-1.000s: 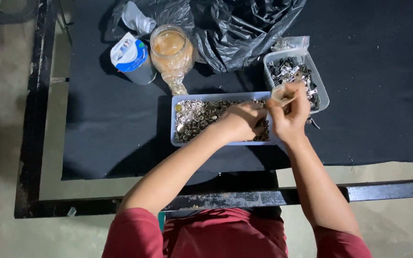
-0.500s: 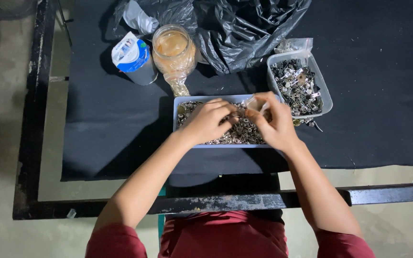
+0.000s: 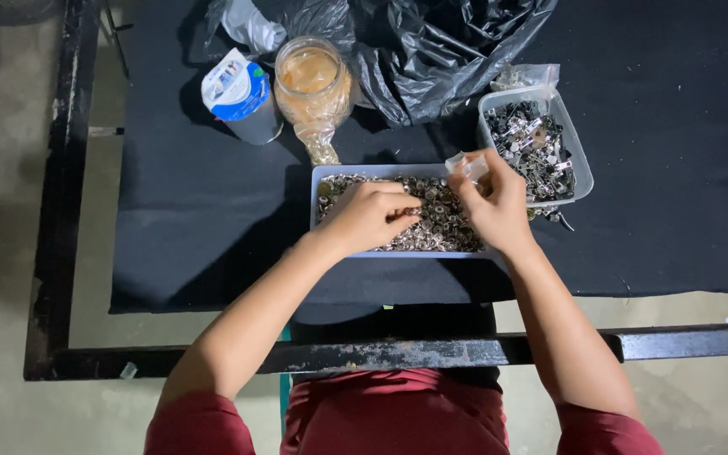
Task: Sorting through a tray of mixed small metal hardware, picking out specific items and placing them into a separate container.
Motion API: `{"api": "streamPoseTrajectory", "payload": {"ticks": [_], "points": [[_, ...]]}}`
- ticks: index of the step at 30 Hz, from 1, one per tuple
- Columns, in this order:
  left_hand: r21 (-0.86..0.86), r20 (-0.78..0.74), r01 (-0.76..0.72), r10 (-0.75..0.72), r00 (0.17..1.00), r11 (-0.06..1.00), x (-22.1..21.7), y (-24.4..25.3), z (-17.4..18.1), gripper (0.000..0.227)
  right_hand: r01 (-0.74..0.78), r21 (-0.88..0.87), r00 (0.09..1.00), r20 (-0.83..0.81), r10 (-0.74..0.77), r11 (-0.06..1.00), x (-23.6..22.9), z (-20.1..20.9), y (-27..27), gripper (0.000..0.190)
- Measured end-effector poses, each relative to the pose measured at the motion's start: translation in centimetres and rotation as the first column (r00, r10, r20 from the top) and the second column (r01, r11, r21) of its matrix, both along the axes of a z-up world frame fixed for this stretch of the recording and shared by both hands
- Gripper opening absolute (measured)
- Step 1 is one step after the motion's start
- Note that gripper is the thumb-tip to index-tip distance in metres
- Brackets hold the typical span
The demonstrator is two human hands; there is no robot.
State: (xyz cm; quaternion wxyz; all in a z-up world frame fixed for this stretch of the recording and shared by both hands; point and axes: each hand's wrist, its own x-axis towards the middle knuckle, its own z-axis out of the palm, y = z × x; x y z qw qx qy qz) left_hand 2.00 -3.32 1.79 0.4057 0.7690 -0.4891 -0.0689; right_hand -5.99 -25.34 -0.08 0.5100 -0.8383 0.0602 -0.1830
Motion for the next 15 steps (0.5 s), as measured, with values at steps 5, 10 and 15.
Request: {"api": "streamPoseTrajectory", "payload": {"ticks": [5, 10, 15], "points": [[0.051, 0.004, -0.021, 0.021, 1.000, 0.999, -0.1, -1.5, 0.8, 0.022, 0.032, -0.008, 0.999, -0.001, -0.032, 0.999, 0.0, -0.2, 0.0, 0.014], [0.115, 0.227, -0.115, 0.086, 0.970, 0.987, 1.2, -3.2, -2.3, 0.026, 0.021, -0.051, 1.000, -0.012, -0.021, 0.998, 0.0, 0.2, 0.4, 0.019], [0.072, 0.425, -0.291, 0.235, 0.874, 0.954, 0.9, -3.9, -6.3, 0.013, -0.057, -0.075, 0.998, -0.019, 0.056, 0.996, -0.4, 0.6, 0.7, 0.015]]}}
